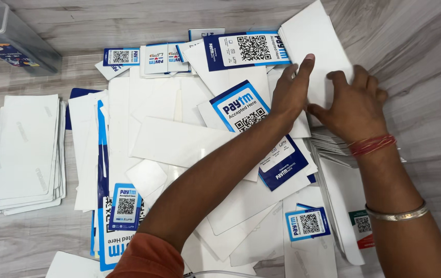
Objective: The person repeatedly picks up small white cards with QR codes from a large pile on a table and stacks them into a neat pile. The hands move quickly, sorting and aligning the cards throughout the clip.
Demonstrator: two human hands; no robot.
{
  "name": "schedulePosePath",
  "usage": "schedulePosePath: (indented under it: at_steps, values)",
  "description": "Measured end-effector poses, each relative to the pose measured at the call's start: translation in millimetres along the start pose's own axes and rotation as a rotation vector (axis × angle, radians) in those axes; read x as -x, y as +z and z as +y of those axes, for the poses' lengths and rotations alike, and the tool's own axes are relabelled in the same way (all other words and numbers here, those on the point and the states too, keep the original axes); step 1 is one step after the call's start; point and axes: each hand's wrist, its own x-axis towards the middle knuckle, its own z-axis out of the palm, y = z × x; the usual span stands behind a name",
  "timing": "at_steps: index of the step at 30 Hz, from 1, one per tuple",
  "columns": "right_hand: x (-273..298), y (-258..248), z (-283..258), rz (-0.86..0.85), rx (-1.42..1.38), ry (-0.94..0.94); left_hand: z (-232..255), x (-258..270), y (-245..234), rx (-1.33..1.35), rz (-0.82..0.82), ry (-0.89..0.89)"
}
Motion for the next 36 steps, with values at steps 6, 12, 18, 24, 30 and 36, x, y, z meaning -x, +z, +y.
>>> schedulePosePath:
  at_steps: [6,12,18,24,30,36]
  values:
    - [0.0,6.3,-5.9,-0.114,0.038,0.051,1.5,-5.0,10.6,-0.003,-0.016,0.093]
    - [-8.3,19.0,16.6,-0.118,0.025,0.043,-25.7,-31.9,28.5,-0.296,-0.061,0.397]
    - [-10.3,15.1,10.8,-0.077,0.129,-0.001,-21.4,-45.1,24.7,-0.47,-0.18,0.375]
    - [24.8,-24.6,-26.4,-0.051,0.012,-0.098,8.7,-9.1,-39.3,-0.596,-0.198,0.557]
    - [48.7,-37.2,-95.8,-0.298,-0.221,-0.194,34.9,85.9,-135.6,-0.955,-0.124,0.864]
    - [53.6,-7.2,-164.7,-0.261,-0.216,-0.518,25.4,154.1,-234.7,-1.3,0.177,0.714]
